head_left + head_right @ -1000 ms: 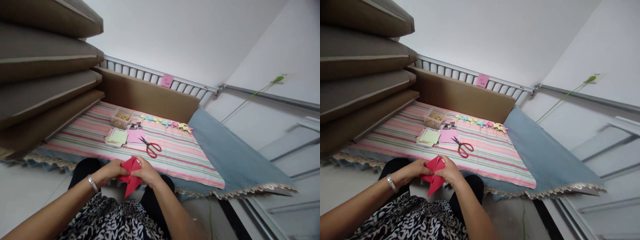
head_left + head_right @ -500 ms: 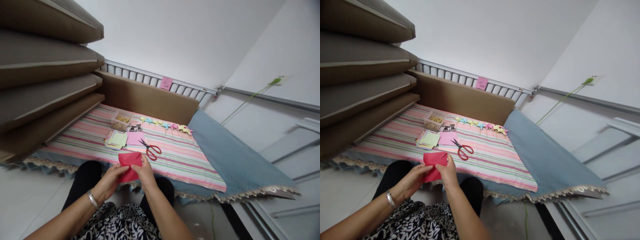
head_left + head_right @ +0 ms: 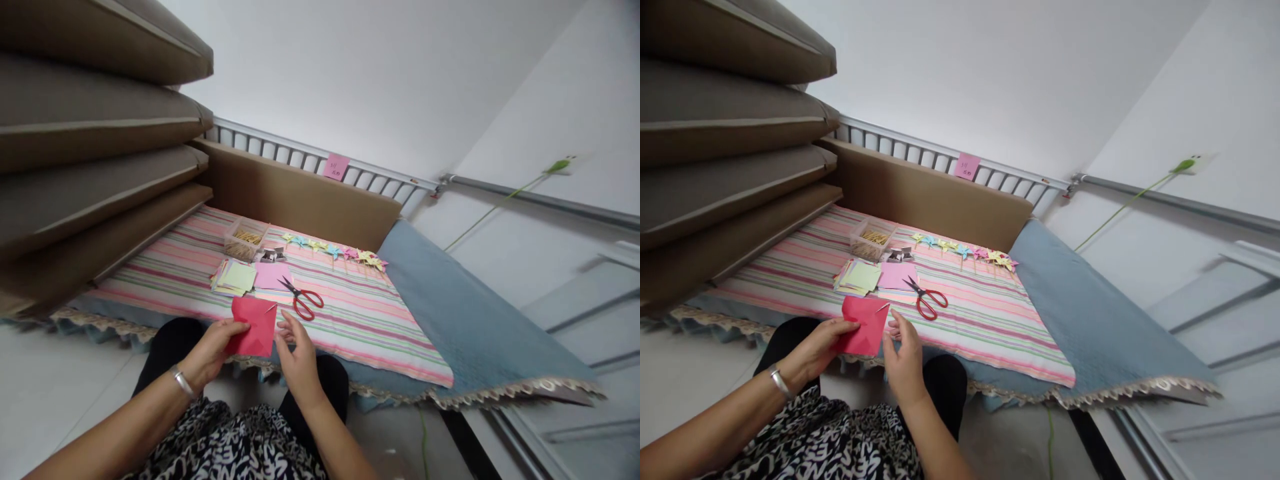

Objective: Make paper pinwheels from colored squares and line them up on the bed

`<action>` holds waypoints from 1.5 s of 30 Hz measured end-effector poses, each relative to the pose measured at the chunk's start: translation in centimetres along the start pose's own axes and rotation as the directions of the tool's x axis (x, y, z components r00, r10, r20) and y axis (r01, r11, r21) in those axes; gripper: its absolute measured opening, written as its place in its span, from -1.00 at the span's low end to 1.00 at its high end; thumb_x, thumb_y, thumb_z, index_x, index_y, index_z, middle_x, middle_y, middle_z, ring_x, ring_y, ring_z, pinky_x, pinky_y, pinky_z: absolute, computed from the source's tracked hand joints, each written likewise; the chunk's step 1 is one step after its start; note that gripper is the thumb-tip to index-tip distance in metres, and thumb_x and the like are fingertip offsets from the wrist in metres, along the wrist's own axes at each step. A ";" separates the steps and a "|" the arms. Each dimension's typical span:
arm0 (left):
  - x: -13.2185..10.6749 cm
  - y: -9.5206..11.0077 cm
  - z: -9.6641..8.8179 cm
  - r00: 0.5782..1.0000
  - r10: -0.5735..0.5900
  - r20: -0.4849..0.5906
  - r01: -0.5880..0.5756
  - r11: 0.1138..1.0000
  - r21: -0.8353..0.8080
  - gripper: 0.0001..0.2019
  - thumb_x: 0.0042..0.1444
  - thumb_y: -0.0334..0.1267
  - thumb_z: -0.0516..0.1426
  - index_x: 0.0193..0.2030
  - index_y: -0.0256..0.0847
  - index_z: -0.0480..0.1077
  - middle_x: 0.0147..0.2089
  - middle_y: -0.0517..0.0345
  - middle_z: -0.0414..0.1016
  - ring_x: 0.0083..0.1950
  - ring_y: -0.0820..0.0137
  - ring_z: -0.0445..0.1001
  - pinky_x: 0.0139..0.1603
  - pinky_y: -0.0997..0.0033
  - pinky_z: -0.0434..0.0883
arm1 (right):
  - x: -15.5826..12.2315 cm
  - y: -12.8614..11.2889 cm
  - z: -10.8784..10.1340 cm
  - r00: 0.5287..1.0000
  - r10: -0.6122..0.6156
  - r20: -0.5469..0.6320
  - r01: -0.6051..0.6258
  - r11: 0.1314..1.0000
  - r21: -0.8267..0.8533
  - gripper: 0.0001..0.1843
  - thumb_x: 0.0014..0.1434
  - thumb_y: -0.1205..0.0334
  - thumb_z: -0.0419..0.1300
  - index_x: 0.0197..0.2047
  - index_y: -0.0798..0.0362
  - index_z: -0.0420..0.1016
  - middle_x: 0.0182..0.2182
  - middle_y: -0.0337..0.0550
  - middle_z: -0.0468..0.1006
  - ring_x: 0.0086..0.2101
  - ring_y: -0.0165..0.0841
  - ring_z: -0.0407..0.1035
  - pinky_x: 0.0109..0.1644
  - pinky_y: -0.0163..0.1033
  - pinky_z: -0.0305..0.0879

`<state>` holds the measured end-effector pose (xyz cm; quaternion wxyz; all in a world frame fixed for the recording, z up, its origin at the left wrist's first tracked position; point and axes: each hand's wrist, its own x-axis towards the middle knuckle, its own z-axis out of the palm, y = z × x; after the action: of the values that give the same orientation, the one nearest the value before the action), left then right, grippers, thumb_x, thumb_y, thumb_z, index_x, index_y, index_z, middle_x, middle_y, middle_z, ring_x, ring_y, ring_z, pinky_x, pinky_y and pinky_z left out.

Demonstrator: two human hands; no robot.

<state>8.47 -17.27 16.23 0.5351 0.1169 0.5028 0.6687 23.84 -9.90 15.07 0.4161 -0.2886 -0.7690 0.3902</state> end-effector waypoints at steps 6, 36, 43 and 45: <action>0.3 0.3 -0.3 1.000 -0.009 0.013 0.008 0.999 0.035 -0.80 -0.30 -0.30 0.33 -0.51 -0.32 0.45 -0.55 0.11 0.54 -0.55 0.40 0.44 -0.45 0.44 0.35 | -2.0 -0.7 -1.1 0.924 -0.333 0.188 0.379 0.861 -0.340 -0.47 0.08 0.53 0.05 0.08 -0.08 0.39 0.19 -0.02 0.22 0.14 -0.17 0.15 0.19 0.04 0.17; 0.0 -1.0 0.2 0.995 0.026 0.101 -0.059 0.939 0.340 -0.76 -0.34 -0.21 0.33 -0.53 -0.34 0.47 -0.62 0.15 0.49 -0.62 0.47 0.33 -0.52 0.48 0.18 | 0.2 -2.2 0.3 0.989 0.026 0.143 0.029 0.929 -0.368 -0.92 -0.04 0.43 0.27 -0.45 0.06 0.55 0.11 0.08 0.39 0.18 -0.09 0.10 0.23 0.02 0.01; 0.4 -1.1 -0.2 0.993 0.020 0.117 -0.061 0.930 0.361 -0.78 -0.33 -0.21 0.32 -0.57 -0.32 0.45 -0.66 0.18 0.45 -0.65 0.49 0.30 -0.55 0.50 0.15 | 0.6 -2.5 0.3 0.988 0.063 0.144 -0.007 0.934 -0.358 -0.91 -0.04 0.44 0.26 -0.48 0.08 0.55 0.10 0.09 0.40 0.18 -0.08 0.12 0.22 0.02 0.03; 0.4 -1.1 -0.3 0.992 0.019 0.124 -0.063 0.927 0.369 -0.77 -0.34 -0.21 0.32 -0.57 -0.32 0.46 -0.66 0.17 0.44 -0.65 0.48 0.30 -0.55 0.49 0.15 | 0.7 -2.5 0.4 0.987 0.082 0.138 -0.028 0.934 -0.355 -0.90 -0.05 0.45 0.26 -0.50 0.08 0.54 0.08 0.08 0.42 0.17 -0.07 0.13 0.21 0.02 0.04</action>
<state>8.78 -17.19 15.11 0.5180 0.2658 0.5853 0.5643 22.85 -10.84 17.29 0.2876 -0.3495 -0.8471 0.2784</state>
